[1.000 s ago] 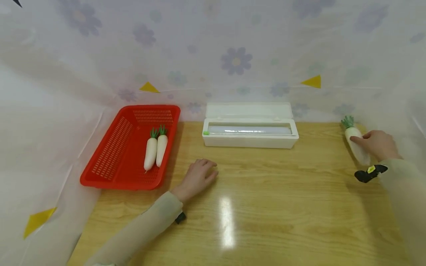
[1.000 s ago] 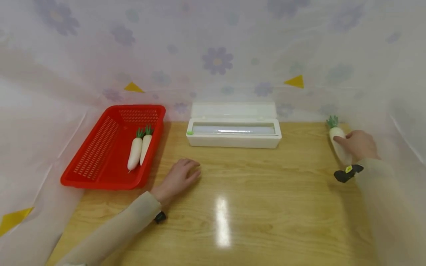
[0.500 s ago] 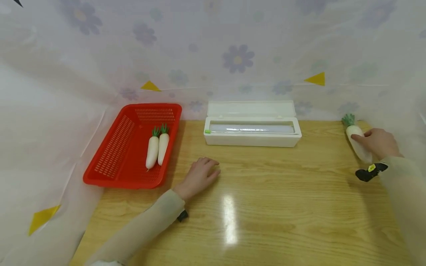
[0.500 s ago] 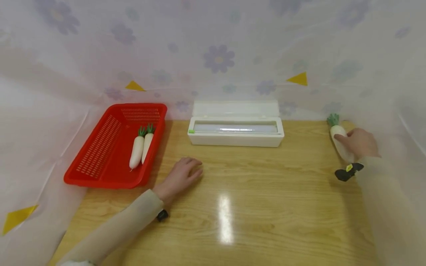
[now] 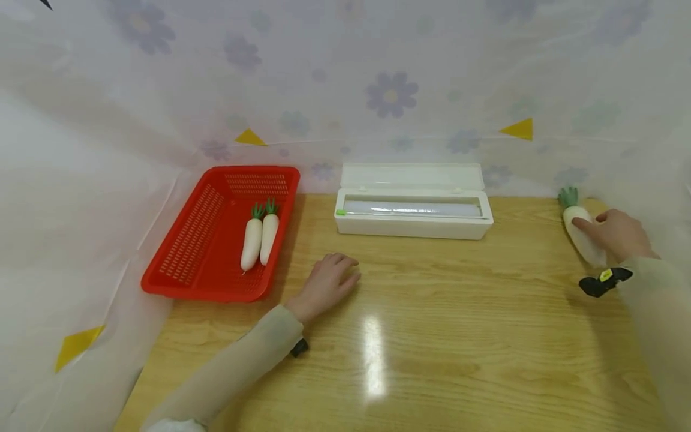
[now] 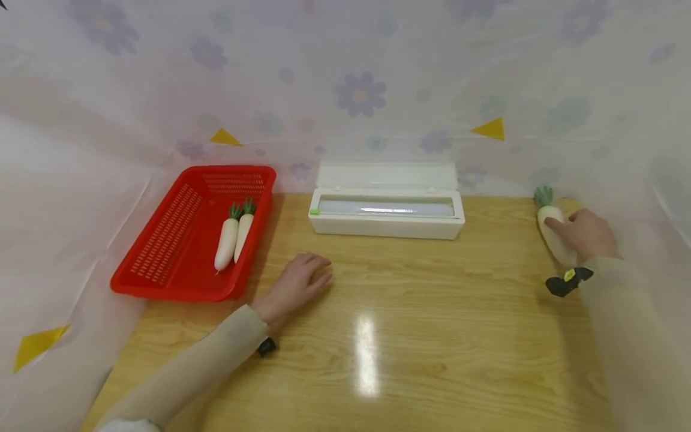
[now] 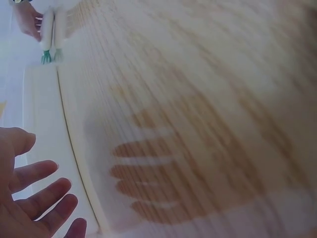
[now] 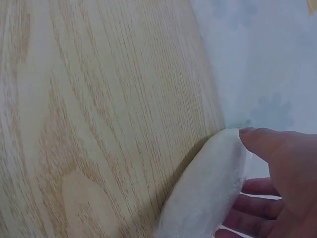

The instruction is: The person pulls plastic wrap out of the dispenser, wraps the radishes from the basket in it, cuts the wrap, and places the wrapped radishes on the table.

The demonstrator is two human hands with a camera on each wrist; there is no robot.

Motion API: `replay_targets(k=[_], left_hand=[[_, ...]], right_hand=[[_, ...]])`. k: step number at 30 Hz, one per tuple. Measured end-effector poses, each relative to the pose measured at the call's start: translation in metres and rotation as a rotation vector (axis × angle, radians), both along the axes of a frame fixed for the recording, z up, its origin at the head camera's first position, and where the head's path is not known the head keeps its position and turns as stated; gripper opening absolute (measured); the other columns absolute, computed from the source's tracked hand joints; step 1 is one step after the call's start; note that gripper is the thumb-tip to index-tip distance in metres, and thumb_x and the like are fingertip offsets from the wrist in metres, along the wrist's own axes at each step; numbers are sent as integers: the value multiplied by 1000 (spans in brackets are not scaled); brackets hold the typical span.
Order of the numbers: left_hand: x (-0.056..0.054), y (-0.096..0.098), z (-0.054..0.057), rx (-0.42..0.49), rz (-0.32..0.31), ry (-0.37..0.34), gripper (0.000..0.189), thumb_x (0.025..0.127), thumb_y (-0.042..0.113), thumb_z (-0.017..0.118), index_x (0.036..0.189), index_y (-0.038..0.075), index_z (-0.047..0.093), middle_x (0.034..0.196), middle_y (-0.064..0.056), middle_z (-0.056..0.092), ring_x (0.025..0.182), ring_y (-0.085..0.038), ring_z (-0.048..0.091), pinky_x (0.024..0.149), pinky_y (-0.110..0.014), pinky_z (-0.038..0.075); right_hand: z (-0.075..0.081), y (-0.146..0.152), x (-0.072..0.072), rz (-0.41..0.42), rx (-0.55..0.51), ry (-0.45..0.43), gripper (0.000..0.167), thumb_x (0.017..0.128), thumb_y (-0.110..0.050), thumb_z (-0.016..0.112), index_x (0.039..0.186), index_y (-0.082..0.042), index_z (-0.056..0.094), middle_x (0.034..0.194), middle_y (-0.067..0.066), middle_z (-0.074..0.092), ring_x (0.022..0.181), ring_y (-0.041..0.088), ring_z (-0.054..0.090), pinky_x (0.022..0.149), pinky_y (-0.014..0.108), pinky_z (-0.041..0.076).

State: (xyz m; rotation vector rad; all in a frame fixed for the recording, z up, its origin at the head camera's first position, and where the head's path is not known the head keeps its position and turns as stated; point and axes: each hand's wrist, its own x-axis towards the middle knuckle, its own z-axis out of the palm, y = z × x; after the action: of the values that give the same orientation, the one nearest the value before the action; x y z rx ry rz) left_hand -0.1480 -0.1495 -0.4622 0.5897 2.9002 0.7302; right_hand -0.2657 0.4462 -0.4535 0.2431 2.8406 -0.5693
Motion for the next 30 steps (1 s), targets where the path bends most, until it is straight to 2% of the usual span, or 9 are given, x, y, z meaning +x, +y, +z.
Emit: replay_targets(k=[5, 13, 20, 24, 27, 30], left_hand=[[-1, 1, -1, 4, 7, 4, 35, 106, 30, 61, 132, 7, 67, 131, -11, 66, 125, -31, 57, 107, -52, 44], [-3, 1, -3, 23, 10, 11, 36, 106, 30, 61, 132, 6, 68, 131, -11, 66, 126, -32, 57, 108, -53, 43], [-5, 2, -3, 15, 12, 11, 36, 107, 32, 60, 133, 7, 67, 132, -11, 66, 126, -32, 57, 109, -52, 43], [-5, 3, -2, 14, 13, 4, 36, 107, 32, 60, 133, 7, 67, 133, -12, 65, 127, -32, 56, 109, -53, 43], [-4, 4, -3, 12, 11, 8, 36, 107, 30, 60, 132, 6, 67, 132, -13, 65, 127, -33, 56, 108, -53, 43], [-3, 5, -4, 17, 9, 24, 35, 106, 29, 61, 131, 5, 68, 131, -14, 66, 126, -35, 57, 106, -55, 44]], right_hand=[[2, 1, 2, 36, -13, 8, 99, 104, -64, 38, 136, 29, 36, 133, 51, 40, 110, 67, 48, 85, 70, 46], [1, 3, 4, 161, -10, 58, 89, 107, -55, 47, 136, 28, 39, 130, 49, 47, 103, 63, 56, 78, 67, 49], [1, 1, 7, 133, -9, 85, 91, 106, -55, 49, 136, 31, 36, 126, 51, 49, 100, 63, 57, 75, 66, 50], [2, 0, 12, 122, -21, 107, 91, 104, -51, 55, 136, 31, 33, 118, 51, 53, 90, 58, 61, 67, 60, 52], [1, 2, 16, 113, -52, 111, 86, 106, -48, 54, 136, 29, 30, 116, 50, 53, 86, 55, 63, 62, 55, 53], [1, 4, 19, 107, -58, 115, 76, 108, -46, 48, 134, 24, 35, 121, 50, 52, 92, 58, 61, 65, 57, 52]])
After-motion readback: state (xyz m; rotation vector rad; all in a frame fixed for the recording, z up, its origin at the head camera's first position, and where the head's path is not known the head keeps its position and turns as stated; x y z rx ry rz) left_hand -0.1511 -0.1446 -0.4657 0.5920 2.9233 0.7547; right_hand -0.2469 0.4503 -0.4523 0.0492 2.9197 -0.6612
